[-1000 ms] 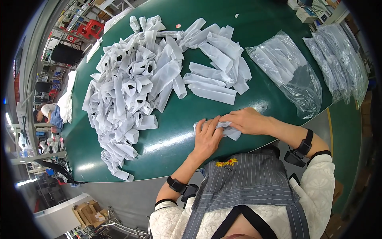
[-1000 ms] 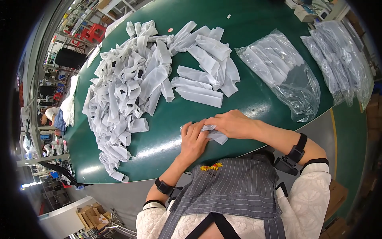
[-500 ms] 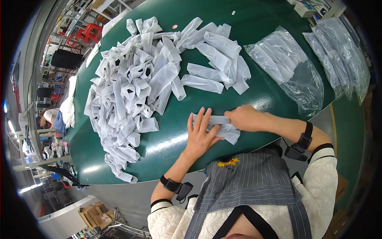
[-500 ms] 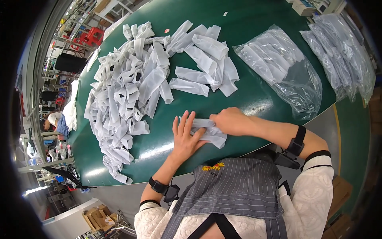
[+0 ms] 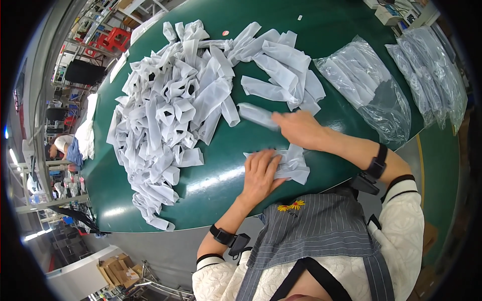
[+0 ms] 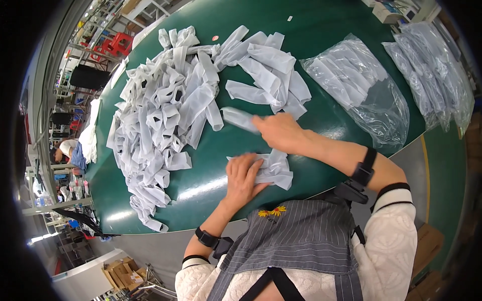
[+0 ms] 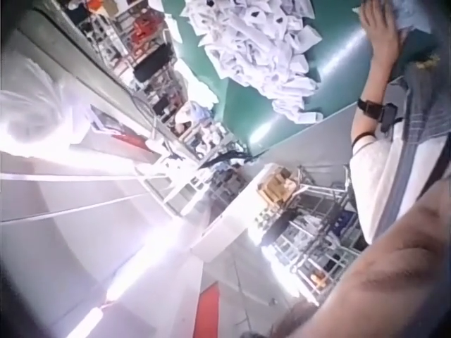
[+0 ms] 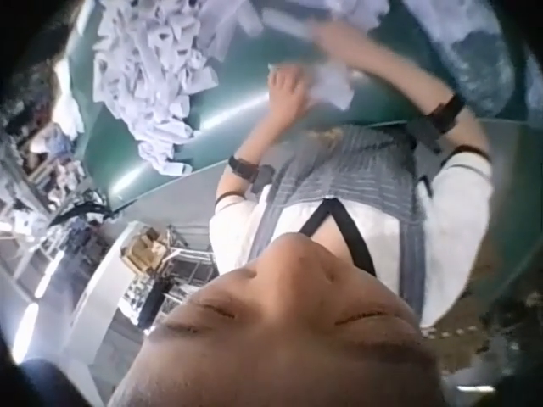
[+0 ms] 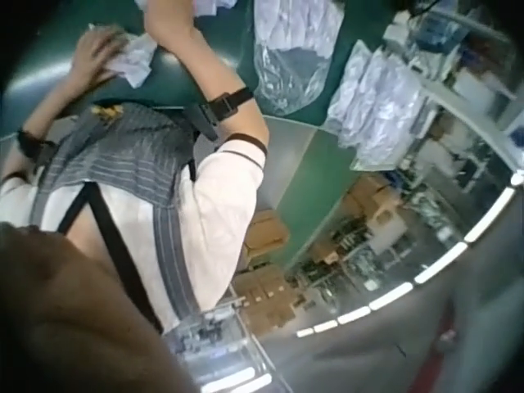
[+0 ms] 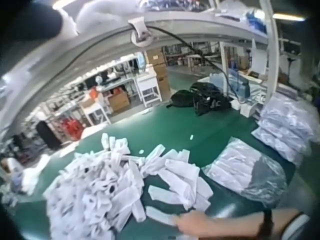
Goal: The person folds white foam sleeves by hand and stacks them together before placing the stack into a clear plastic bag. Once the bag is filled, they set it aside and repeat the process with a new bag.
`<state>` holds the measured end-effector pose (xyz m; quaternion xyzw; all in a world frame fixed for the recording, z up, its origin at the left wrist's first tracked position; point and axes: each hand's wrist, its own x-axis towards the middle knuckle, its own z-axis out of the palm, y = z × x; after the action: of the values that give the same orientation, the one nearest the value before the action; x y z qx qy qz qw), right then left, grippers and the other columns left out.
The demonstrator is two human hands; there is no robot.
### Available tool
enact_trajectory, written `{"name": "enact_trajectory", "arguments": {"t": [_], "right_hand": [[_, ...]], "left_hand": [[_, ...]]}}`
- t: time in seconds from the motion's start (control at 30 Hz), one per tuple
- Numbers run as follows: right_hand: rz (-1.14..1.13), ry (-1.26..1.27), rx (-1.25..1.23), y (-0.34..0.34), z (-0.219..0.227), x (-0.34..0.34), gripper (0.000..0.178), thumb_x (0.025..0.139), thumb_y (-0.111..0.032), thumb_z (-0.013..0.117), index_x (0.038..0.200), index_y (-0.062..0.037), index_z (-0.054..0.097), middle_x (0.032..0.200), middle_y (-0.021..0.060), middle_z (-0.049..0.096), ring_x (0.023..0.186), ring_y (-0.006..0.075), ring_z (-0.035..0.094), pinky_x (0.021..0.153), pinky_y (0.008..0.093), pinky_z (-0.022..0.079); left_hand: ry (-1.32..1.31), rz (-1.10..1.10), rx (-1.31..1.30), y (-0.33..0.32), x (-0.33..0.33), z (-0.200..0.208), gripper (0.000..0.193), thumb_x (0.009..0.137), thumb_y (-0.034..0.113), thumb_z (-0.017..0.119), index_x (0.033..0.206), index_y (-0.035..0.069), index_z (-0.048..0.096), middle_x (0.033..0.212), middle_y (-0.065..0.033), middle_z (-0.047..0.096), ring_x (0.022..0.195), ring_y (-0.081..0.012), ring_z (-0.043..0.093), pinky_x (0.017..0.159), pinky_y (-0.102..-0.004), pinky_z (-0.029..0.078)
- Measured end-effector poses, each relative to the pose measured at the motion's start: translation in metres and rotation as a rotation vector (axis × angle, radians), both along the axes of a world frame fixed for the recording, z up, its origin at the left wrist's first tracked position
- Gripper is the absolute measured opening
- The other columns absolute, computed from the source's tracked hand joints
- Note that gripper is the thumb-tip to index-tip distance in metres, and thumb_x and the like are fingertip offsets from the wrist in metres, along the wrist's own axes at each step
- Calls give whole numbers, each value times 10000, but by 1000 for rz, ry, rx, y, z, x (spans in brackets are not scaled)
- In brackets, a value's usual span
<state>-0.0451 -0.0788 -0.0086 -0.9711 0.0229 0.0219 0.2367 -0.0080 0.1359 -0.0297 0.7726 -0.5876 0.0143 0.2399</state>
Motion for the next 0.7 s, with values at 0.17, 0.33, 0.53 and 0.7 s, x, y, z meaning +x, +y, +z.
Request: {"name": "enact_trajectory", "arguments": {"t": [0.17, 0.33, 0.53, 0.7], "right_hand": [[206, 10, 355, -8, -14, -32, 248, 798, -78, 572, 1046, -85, 564, 776, 142, 593, 766, 347, 658, 595, 410, 530], [-77, -263, -160, -17, -10, 26, 264, 776, -84, 594, 1036, -43, 589, 894, 156, 579, 793, 349, 644, 629, 416, 535], [-76, -85, -529, -14, -25, 33, 271, 735, -49, 623, 987, 39, 577, 905, 156, 576, 828, 330, 630, 616, 396, 533], [96, -127, -164, 3, -14, -22, 328, 722, -29, 630, 1043, 2, 572, 879, 134, 584, 798, 308, 634, 622, 396, 532]], "left_hand": [[-41, -96, 37, -6, 18, 11, 569, 692, 429, 760, 1120, 89, 604, 1253, -148, 513, 1121, -332, 488, 1019, -539, 309], [-78, -44, -12, -22, 14, -7, 673, 666, 415, 782, 1191, 63, 551, 1240, -146, 528, 1125, -337, 489, 1019, -528, 304], [73, -26, -13, -13, -15, 0, 775, 658, 407, 789, 1242, -6, 491, 1211, -137, 546, 1115, -330, 492, 995, -479, 329], [82, -76, 31, 0, -16, 2, 807, 634, 438, 793, 1250, 5, 502, 1244, -161, 521, 1139, -347, 478, 1002, -485, 322]]}}
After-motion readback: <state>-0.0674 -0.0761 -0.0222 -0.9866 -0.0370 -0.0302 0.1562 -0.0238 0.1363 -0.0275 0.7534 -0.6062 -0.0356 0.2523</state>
